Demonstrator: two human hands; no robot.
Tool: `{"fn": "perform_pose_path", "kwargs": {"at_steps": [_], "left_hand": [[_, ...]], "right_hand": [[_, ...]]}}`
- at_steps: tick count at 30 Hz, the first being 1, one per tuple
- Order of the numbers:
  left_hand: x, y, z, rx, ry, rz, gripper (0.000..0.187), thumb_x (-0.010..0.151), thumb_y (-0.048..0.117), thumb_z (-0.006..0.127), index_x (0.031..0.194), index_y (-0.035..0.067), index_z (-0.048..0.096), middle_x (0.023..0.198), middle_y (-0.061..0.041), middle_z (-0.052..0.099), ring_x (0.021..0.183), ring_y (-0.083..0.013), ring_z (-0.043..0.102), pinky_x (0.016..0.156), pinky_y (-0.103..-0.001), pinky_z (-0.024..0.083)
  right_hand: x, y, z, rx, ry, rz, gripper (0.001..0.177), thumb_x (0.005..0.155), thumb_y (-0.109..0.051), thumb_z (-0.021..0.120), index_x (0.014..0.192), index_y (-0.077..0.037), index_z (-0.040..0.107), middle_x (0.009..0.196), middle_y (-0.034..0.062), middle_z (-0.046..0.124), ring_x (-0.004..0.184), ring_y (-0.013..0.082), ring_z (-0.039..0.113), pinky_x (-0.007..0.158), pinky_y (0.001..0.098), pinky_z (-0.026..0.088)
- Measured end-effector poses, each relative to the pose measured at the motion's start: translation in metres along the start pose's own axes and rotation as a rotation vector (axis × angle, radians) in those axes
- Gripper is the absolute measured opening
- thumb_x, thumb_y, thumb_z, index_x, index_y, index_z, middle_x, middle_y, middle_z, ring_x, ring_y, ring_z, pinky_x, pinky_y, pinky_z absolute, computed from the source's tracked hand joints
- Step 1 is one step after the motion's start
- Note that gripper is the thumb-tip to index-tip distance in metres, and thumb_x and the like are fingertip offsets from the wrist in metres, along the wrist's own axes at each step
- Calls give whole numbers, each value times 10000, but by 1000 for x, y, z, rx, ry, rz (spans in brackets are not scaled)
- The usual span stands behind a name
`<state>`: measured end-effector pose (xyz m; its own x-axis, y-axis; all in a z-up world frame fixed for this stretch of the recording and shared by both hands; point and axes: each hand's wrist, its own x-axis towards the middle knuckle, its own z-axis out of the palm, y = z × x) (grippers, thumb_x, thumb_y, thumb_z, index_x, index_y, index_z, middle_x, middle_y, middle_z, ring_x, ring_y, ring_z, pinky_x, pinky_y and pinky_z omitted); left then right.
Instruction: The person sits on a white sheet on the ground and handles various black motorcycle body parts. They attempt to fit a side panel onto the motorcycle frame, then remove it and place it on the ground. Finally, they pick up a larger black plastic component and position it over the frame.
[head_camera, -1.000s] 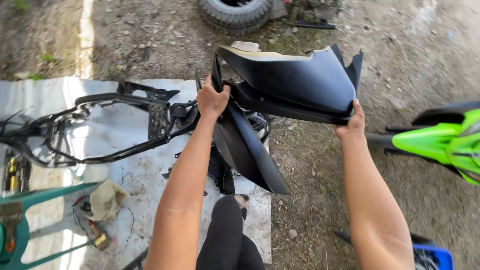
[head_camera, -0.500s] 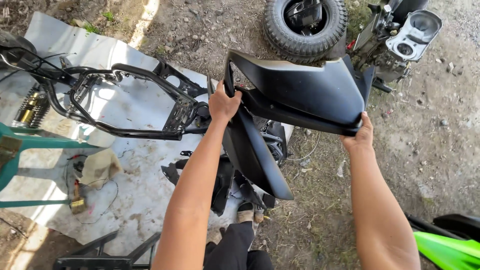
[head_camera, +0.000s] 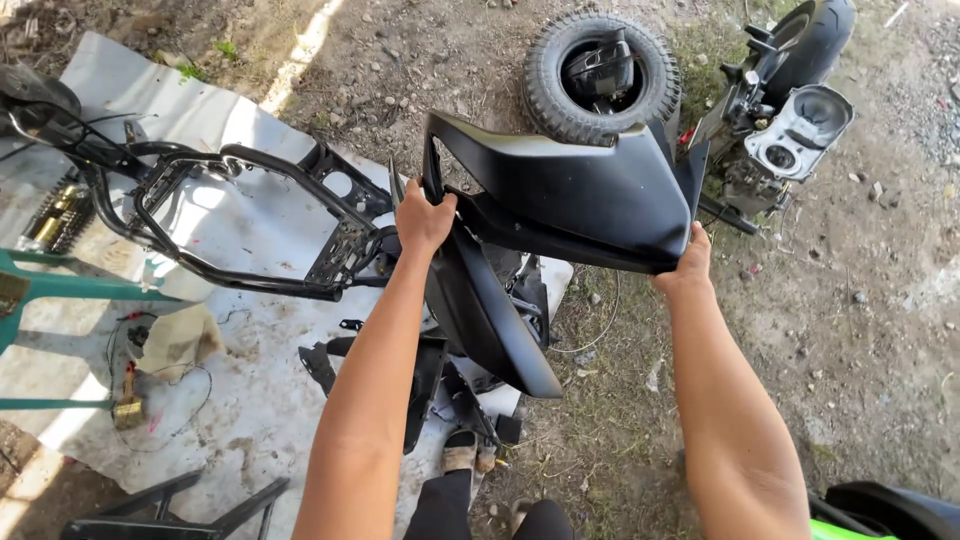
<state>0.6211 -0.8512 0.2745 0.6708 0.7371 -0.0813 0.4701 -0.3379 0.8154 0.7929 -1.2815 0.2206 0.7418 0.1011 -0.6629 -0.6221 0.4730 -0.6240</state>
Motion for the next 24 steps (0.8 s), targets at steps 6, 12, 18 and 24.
{"fn": "perform_pose_path", "kwargs": {"at_steps": [6,12,18,24], "left_hand": [[11,-1,34,-252,3,-43,544,840,209,636,1359,69,554,1197,-224,704,1142,-372,657,963,-442,495],[29,-30,130,-662,126,-221,389,1068,314,505,1398,111,540,1291,-34,652,1193,-178,587,1022,-336,415],[-16,55,179,-881,206,-305,453,1062,409,426,1416,145,523,1257,-19,626,1149,-168,577,1004,-317,408],[-16,90,235,-679,226,-269,491,1050,420,488,1398,81,558,1357,-35,649,1255,-191,589,1054,-331,410]], "right_hand": [[-49,-31,65,92,362,313,1026,878,-909,458,1551,-135,462,1561,182,442,1411,457,429,1090,705,358],[15,-77,46,-131,35,234,964,783,-859,264,1534,-284,454,1575,111,455,1442,482,370,1101,792,203],[117,-148,3,-110,-101,272,956,850,-831,211,1582,-242,391,1606,155,403,1492,486,353,1118,814,238],[116,-219,0,-264,16,362,1071,784,-920,111,1560,-264,449,1556,124,467,1411,427,425,1096,723,310]]}}
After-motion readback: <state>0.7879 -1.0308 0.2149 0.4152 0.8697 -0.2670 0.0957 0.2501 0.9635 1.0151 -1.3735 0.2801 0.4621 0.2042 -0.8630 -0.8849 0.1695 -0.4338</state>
